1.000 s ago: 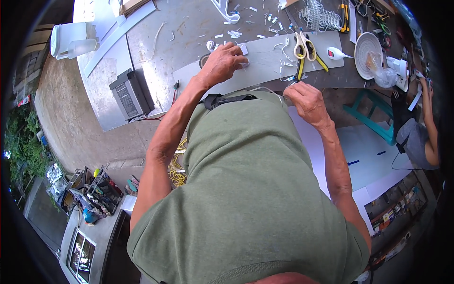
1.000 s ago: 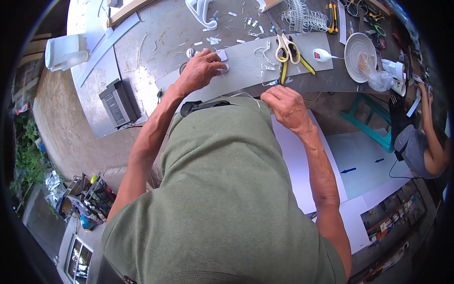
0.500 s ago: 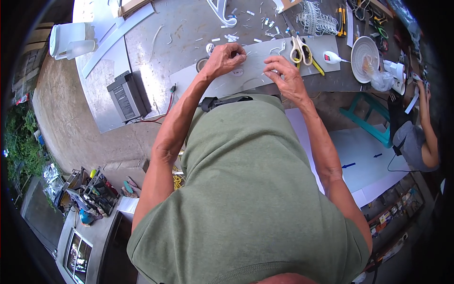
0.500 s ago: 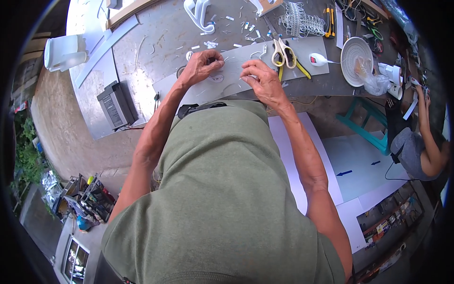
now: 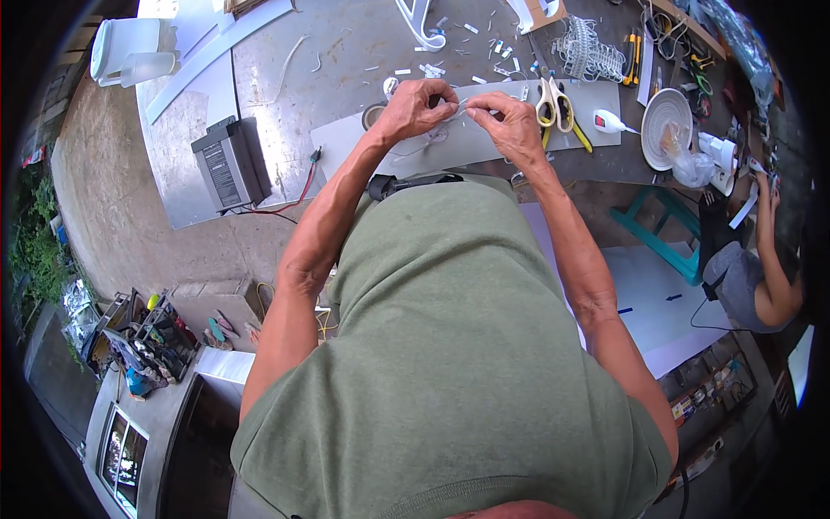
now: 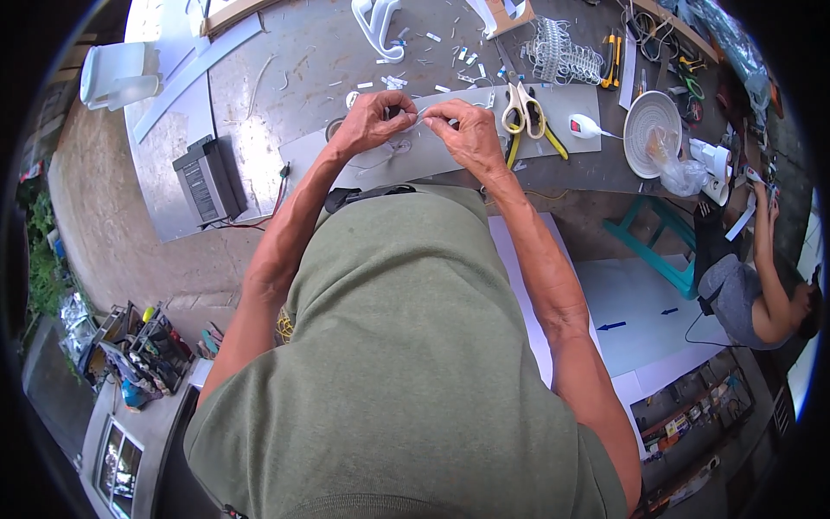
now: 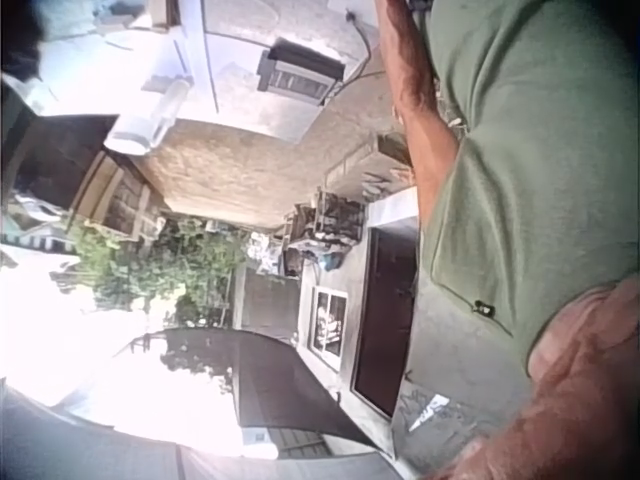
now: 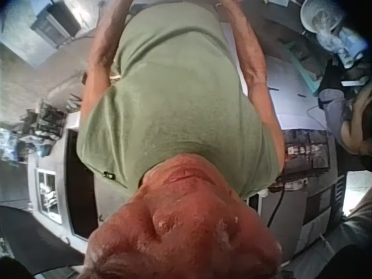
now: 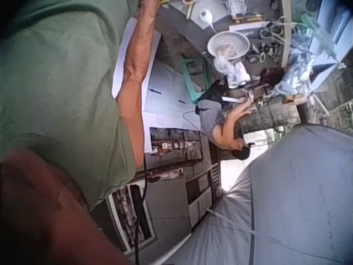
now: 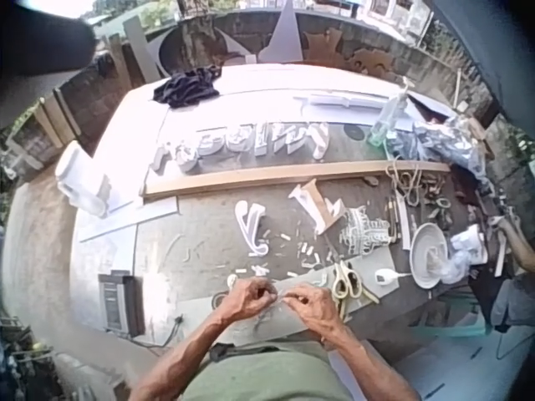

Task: Preparing and wiring LED components for a sign on a workbench.

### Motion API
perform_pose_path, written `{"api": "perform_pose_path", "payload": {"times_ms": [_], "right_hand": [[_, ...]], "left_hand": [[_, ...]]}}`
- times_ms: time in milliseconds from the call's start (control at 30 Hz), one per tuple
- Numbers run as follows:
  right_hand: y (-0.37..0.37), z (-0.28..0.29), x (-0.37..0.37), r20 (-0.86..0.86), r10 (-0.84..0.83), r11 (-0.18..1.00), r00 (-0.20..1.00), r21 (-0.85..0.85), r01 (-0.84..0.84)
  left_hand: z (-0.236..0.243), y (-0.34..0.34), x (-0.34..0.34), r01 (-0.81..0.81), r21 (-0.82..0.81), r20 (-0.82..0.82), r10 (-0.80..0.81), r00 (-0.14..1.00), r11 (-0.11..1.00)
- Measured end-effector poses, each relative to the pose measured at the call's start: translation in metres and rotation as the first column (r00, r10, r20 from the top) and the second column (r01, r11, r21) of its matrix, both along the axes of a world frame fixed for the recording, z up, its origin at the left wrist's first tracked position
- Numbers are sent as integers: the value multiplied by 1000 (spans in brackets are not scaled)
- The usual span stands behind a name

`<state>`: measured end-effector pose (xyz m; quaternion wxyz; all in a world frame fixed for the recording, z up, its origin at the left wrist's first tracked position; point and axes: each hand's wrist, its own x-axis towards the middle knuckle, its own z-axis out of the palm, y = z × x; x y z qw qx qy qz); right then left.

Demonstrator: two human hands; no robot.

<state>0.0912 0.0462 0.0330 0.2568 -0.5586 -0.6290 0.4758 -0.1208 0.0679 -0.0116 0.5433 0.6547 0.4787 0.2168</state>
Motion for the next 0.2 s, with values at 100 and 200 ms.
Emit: {"api": "perform_pose_path", "payload": {"times_ms": [100,200], "right_hand": [[-1,-5,0,30,-19,998,999,57,17],[-1,-6,0,34,-23,999,999,46,22]], "left_hand": [[-3,-1,2,-15,42,35,13,999,999],[1,-1,1,1,1,30,-1,1000,1000]]}}
